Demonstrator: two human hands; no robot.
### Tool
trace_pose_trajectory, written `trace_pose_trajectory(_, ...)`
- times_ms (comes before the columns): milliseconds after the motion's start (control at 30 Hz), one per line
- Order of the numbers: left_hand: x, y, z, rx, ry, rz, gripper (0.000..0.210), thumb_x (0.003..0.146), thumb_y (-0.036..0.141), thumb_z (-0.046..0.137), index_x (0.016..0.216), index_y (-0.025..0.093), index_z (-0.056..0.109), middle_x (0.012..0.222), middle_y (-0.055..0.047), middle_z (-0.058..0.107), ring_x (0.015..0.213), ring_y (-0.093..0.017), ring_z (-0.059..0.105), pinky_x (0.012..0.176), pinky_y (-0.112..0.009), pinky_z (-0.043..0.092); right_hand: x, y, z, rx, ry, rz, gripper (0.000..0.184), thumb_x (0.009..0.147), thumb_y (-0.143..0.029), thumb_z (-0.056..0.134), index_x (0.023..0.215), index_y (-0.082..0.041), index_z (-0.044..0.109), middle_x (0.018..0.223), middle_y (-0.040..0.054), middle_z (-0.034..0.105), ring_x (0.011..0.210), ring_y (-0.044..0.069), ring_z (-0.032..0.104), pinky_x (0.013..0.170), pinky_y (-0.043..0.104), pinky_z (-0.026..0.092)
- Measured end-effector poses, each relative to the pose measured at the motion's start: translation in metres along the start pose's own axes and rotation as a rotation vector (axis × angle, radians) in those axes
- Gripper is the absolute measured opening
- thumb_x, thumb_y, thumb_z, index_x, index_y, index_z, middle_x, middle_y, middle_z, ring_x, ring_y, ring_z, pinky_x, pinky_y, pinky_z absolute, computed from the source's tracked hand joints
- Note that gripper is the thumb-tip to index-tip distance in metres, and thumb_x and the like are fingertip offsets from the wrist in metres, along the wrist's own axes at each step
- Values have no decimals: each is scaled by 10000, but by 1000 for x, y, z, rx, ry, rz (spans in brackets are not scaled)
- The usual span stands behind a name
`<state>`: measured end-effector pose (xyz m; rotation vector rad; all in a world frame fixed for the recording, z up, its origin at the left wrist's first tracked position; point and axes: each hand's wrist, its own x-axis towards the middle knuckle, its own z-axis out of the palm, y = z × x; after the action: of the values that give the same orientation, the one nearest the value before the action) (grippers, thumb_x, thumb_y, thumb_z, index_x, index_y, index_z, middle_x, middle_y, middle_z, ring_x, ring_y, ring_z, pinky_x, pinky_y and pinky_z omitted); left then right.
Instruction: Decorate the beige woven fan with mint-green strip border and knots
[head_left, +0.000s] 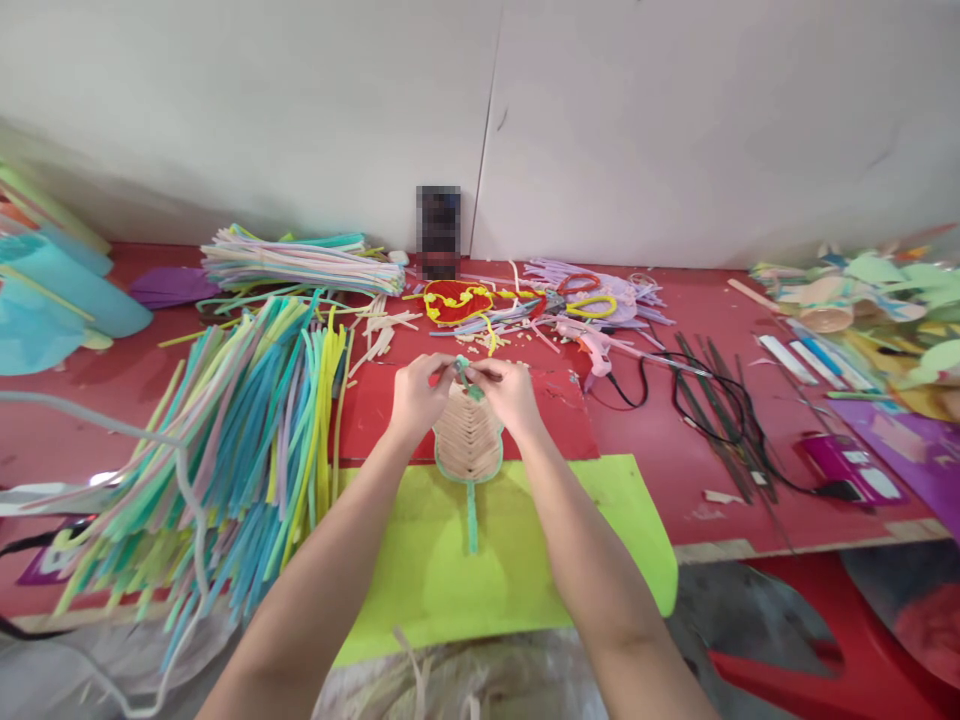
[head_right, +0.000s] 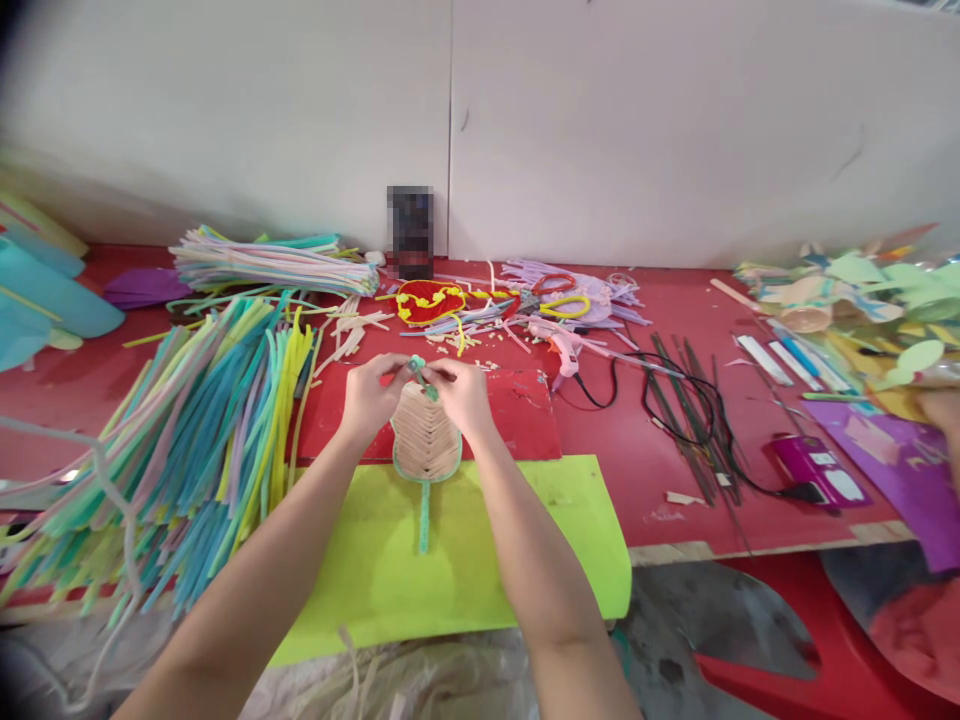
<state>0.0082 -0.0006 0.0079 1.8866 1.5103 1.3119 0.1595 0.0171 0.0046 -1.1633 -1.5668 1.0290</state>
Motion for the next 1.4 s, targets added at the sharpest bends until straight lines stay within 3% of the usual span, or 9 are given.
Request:
trace_pose_trajectory(233,-3,0,5,98,62,2,160,840,230,514,872,207,669,827,-44,681,790,-172,606,764,-290,462,-8,-10,10,-121,114,-28,198,808,-357,585,785,-205,711,733,37,709,683,178,630,681,286,472)
trace_pose_trajectory(333,0,-4,4,-77,46,-71,158,840,249,516,870,194,661,842,-38,688,796,-160,624,773,-282,478,-7,-10,6,-74,73,-6,218,809,-383,589,841,-210,718,807,44,721,749,190,646,724,298,486)
trace_pose_trajectory(467,5,-10,4,-334,-30,-185,163,822,288,546,840,170,657,824,-36,694,780,-151,644,761,-271,497,-2,-5,-3,155,-44,144,274,771,-439,631,908,-217,715,911,51,720,845,209,661,725,328,535)
trace_pose_trajectory(567,6,-12,6,-371,18,-216,170,802,313,580,845,171,663,840,-35,693,802,-150,636,775,-269,494,-1,0,-5,315,-127,255,318,685,-421,724,916,-203,709,892,57,713,837,208,665,700,341,569)
trace_pose_trajectory(800,7,-12,8,-613,34,-355,380,860,475,470,822,152,667,764,-49,688,707,-147,637,749,-300,521,0,2,-1,328,-95,262,332,658,-457,732,826,-171,713,754,40,689,679,155,647,713,347,577)
trace_pose_trajectory(1100,7,-11,3,-386,-5,-252,276,793,422,604,873,169,681,839,-48,698,771,-153,626,731,-266,493,1,2,-4,299,-70,233,325,654,-444,735,838,-176,714,728,30,680,687,152,647,700,325,590)
trace_pose_trajectory(1400,6,-7,3,-445,-33,-267,274,793,416,608,848,157,674,812,-48,695,747,-147,626,716,-264,494,2,-2,-8,187,-35,128,329,667,-452,722,875,-196,714,827,18,675,645,127,630,631,291,594)
